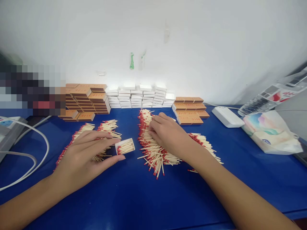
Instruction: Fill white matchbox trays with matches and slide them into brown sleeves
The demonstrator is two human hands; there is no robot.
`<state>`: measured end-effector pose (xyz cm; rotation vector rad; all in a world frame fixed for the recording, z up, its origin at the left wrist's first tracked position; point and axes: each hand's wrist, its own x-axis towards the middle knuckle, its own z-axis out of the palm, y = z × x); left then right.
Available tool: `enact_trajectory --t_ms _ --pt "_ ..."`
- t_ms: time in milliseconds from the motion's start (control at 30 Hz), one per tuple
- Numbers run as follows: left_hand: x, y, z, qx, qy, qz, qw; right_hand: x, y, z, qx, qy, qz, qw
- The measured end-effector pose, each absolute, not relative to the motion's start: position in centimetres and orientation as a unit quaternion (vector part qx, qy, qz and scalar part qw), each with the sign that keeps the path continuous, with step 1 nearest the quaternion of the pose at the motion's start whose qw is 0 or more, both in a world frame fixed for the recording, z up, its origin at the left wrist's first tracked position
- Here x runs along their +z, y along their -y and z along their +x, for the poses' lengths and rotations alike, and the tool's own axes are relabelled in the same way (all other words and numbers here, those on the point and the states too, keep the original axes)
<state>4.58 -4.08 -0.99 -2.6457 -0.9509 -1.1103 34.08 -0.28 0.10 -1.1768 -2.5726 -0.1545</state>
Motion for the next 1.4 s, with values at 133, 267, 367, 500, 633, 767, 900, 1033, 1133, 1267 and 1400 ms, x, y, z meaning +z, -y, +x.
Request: enact_trajectory --t_ms 133,267,367,500,633,767,900,1033,1133,1267,1400 --pt "-1.04 4.07 4.52 -0.365 0.313 -0.875 0.061 0.02 0.28 34.11 -0.037 0.896 -0.413 0.159" --pt "-1.00 4.02 4.56 -0.363 0.315 -0.875 0.060 0.03 0.24 34.11 -0.037 0.897 -0.413 0.150" --pt "-0.96 4.05 4.59 -0.365 0.313 -0.875 0.062 0.06 0.24 34.06 -0.051 0.897 -0.416 0.142" --pt "-0.92 4.13 4.59 -0.365 0.315 -0.874 0.060 0.06 0.26 33.94 -0.067 0.897 -0.418 0.127" --pt "-0.97 4.09 4.59 -0.366 0.312 -0.875 0.061 0.13 0.30 33.86 -0.069 0.897 -0.418 0.122" --pt "-1.05 4.04 4.56 -0.368 0.311 -0.874 0.063 0.49 0.38 33.96 -0.061 0.899 -0.418 0.117" --pt "-1.09 4.03 4.52 -0.364 0.313 -0.875 0.059 0.78 0.37 34.16 -0.056 0.903 -0.414 0.103" --pt "-1.08 4.01 4.55 -0.365 0.314 -0.874 0.060 0.66 0.30 34.25 -0.039 0.903 -0.411 0.120" --pt "-1.05 4.01 4.57 -0.362 0.313 -0.876 0.057 0.42 0.28 34.26 -0.033 0.903 -0.408 0.131" --pt "-1.00 4.05 4.59 -0.364 0.313 -0.876 0.059 0.10 0.22 34.32 -0.036 0.903 -0.404 0.144" --pt "-0.95 4.08 4.60 -0.363 0.315 -0.875 0.061 0.00 0.18 34.35 -0.038 0.905 -0.400 0.141"
